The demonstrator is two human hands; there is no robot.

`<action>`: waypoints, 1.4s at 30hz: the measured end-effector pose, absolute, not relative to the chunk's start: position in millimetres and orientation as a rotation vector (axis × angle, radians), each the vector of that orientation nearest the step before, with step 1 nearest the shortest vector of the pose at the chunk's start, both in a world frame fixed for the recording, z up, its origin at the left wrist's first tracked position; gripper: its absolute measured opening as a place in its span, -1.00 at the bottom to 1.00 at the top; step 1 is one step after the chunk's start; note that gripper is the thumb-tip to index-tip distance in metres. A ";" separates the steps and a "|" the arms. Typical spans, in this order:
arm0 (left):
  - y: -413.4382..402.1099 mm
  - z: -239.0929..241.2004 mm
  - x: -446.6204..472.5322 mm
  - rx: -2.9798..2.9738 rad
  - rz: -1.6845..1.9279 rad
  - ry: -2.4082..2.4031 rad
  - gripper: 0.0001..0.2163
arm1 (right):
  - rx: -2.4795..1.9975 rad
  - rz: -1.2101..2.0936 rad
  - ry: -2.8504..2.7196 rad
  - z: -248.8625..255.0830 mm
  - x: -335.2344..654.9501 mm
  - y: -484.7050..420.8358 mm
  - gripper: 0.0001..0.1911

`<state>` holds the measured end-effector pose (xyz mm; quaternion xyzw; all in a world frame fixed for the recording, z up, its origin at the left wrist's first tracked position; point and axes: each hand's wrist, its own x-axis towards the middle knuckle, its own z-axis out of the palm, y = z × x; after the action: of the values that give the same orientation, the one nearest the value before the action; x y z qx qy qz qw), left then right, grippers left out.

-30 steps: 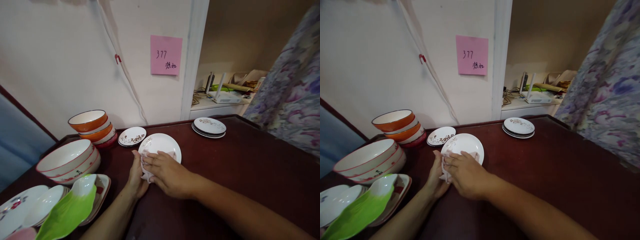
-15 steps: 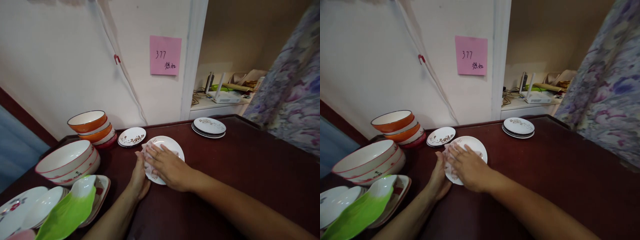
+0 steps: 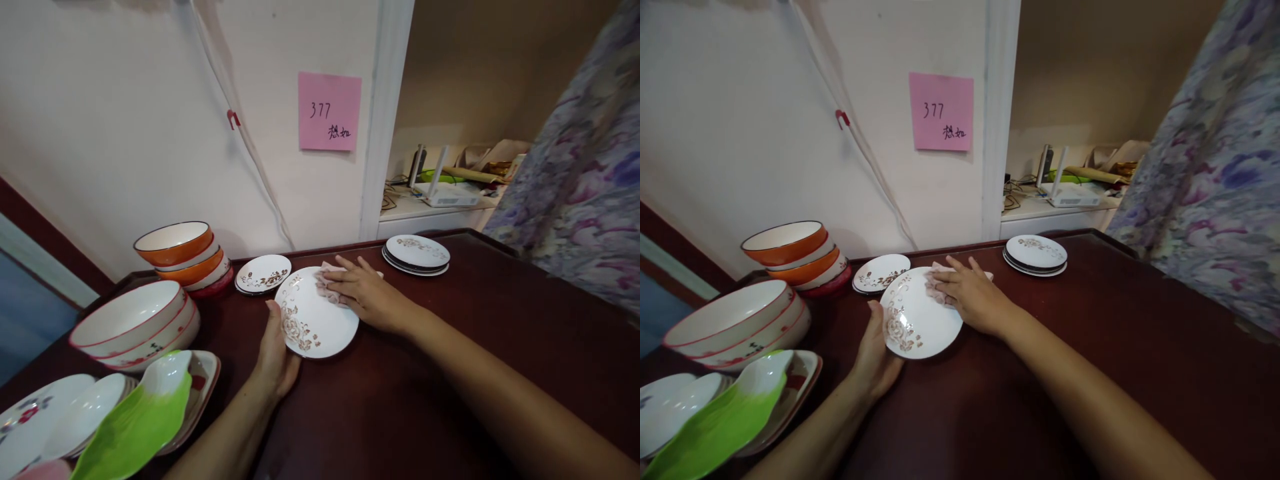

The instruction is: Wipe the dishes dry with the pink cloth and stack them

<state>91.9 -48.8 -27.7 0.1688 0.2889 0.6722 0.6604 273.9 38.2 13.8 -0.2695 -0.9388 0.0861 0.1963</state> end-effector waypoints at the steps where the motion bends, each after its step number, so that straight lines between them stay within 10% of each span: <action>1: -49.6 -28.0 92.7 0.387 1.481 0.644 -0.41 | -0.795 0.158 -2.603 8.4 269.7 38.3 -0.55; 14: -53.8 -27.3 90.3 0.375 1.450 0.749 -0.39 | -0.300 0.414 -2.824 8.9 239.1 -11.0 -0.49; 23: -50.3 -28.4 96.0 0.403 1.565 0.737 -0.46 | -0.755 0.129 -2.655 -1.2 262.2 35.1 -0.53; 42: -44.8 -21.5 85.6 0.313 1.725 0.861 -0.62 | -1.039 1.251 -2.291 18.9 306.3 62.8 -0.64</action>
<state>85.6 -44.8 -21.5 0.1329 0.3654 0.7318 0.5597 306.3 62.8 18.9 -0.3648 -0.8043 0.4390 0.1651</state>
